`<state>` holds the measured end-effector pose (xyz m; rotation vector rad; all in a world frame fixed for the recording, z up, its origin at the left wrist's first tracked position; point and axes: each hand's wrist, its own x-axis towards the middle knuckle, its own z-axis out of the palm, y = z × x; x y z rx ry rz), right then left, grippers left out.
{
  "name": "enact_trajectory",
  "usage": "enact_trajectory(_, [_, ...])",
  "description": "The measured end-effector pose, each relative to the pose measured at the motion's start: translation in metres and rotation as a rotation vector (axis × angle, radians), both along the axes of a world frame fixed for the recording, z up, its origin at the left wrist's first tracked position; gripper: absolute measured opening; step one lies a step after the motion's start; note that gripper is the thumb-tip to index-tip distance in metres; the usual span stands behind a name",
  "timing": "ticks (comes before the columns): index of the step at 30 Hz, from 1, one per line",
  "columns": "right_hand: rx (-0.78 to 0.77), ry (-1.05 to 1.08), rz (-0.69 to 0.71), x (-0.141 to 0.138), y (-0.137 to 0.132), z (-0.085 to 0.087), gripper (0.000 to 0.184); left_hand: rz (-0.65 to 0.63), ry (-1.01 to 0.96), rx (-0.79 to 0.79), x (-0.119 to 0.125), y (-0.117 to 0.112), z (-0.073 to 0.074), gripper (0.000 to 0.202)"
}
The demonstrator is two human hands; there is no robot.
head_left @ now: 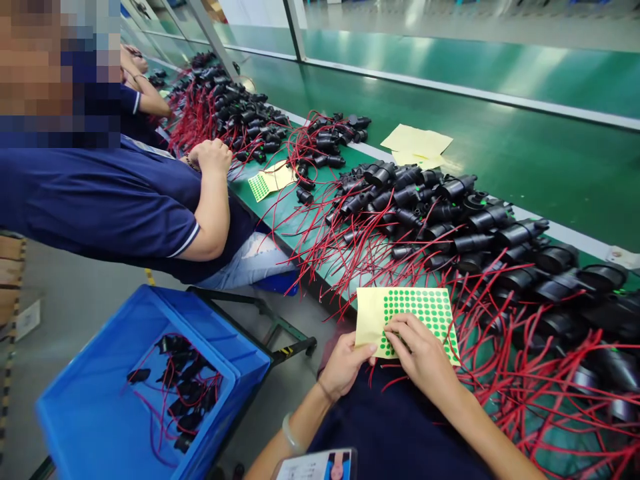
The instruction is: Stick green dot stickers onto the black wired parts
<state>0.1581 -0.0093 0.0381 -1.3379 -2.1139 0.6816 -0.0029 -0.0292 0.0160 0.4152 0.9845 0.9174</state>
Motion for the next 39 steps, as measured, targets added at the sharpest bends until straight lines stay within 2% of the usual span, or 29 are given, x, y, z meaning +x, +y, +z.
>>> enact_trajectory(4, [-0.027, 0.033, 0.001, 0.0, 0.001, 0.002, 0.015, -0.019, -0.027, -0.009, 0.003, 0.001, 0.004, 0.028])
enact_trajectory(10, [-0.048, 0.076, -0.018, 0.006, 0.003, 0.006, 0.015, 0.036, -0.101, -0.044, 0.008, 0.002, 0.011, 0.033])
enact_trajectory(17, [-0.068, 0.084, -0.018, 0.005, 0.004, 0.004, 0.009, 0.039, -0.092, -0.052, 0.007, 0.001, 0.006, 0.037])
enact_trajectory(22, [-0.084, 0.083, 0.0, 0.005, 0.004, 0.004, 0.007, -0.01, -0.113, 0.02, 0.005, 0.001, 0.004, 0.037])
enact_trajectory(31, [-0.042, 0.081, 0.014, 0.004, 0.003, -0.001, 0.012, -0.032, -0.021, 0.055, 0.007, 0.0, 0.002, 0.038])
enact_trajectory(33, [-0.013, 0.097, 0.01, 0.004, 0.005, -0.005, 0.014, -0.085, 0.06, 0.08, -0.004, 0.0, 0.0, 0.041])
enact_trajectory(35, [0.011, 0.115, -0.008, 0.006, 0.006, -0.01, 0.014, -0.206, 0.187, 0.126, -0.027, 0.004, 0.0, 0.041])
enact_trajectory(37, [0.03, 0.127, -0.036, 0.009, 0.008, -0.015, 0.014, -0.331, 0.415, 0.197, -0.059, 0.013, 0.006, 0.036])
enact_trajectory(39, [0.054, 0.127, -0.067, 0.012, 0.01, -0.021, 0.014, -0.339, 0.743, 0.29, -0.094, 0.032, 0.019, 0.029])
